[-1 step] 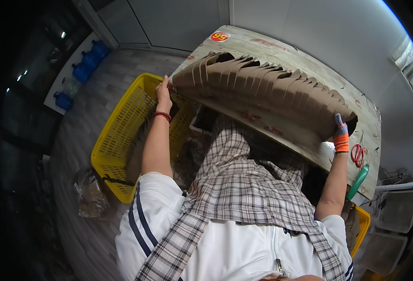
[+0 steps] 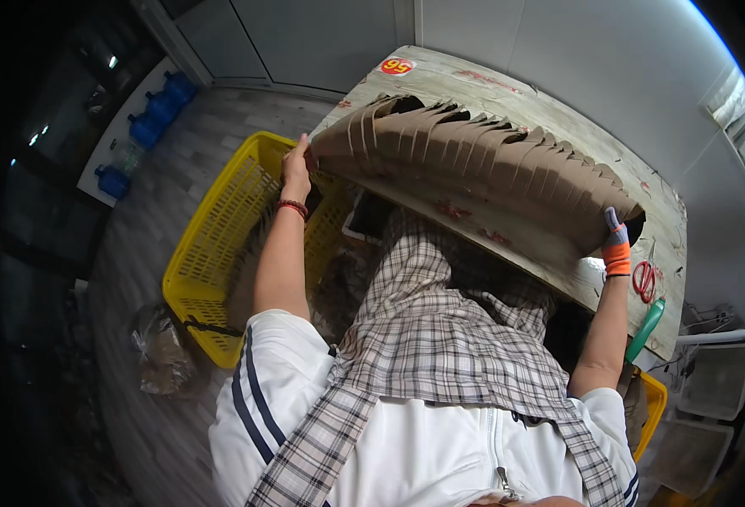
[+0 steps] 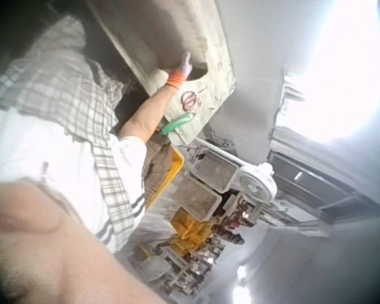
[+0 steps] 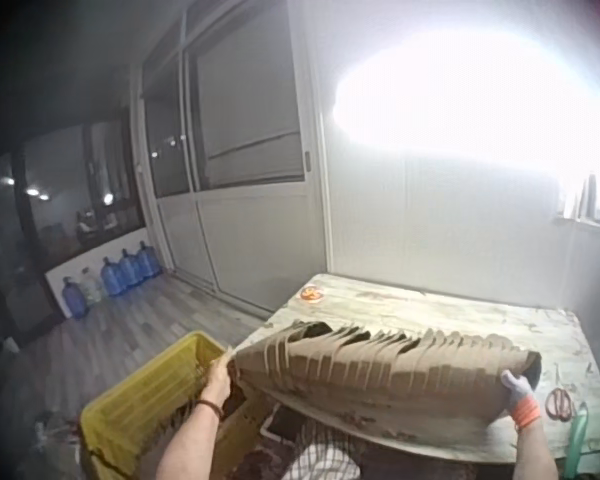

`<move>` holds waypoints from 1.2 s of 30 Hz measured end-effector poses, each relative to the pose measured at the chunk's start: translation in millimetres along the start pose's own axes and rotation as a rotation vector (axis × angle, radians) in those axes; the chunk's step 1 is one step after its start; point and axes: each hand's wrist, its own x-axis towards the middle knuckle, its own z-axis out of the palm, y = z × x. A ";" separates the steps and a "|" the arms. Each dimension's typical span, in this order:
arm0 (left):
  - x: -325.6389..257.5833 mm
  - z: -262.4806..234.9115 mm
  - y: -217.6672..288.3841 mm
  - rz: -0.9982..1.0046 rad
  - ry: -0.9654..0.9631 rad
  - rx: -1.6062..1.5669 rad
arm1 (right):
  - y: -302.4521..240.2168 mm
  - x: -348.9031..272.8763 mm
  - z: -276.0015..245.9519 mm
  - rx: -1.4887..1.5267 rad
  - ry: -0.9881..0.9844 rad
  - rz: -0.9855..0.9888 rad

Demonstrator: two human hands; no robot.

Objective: The person trims the edges of corduroy fabric pieces using scissors and a rotary cutter. They cut along the ridges, remove excess material, and place the trimmed pieces into a yellow basket. The person also uses a rotary cutter to refine the edges of individual fabric pieces.

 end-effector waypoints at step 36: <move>-67.9 110.7 27.1 -0.502 -0.591 0.034 | 0.9 -7.0 -43.6 -0.868 -0.302 -0.172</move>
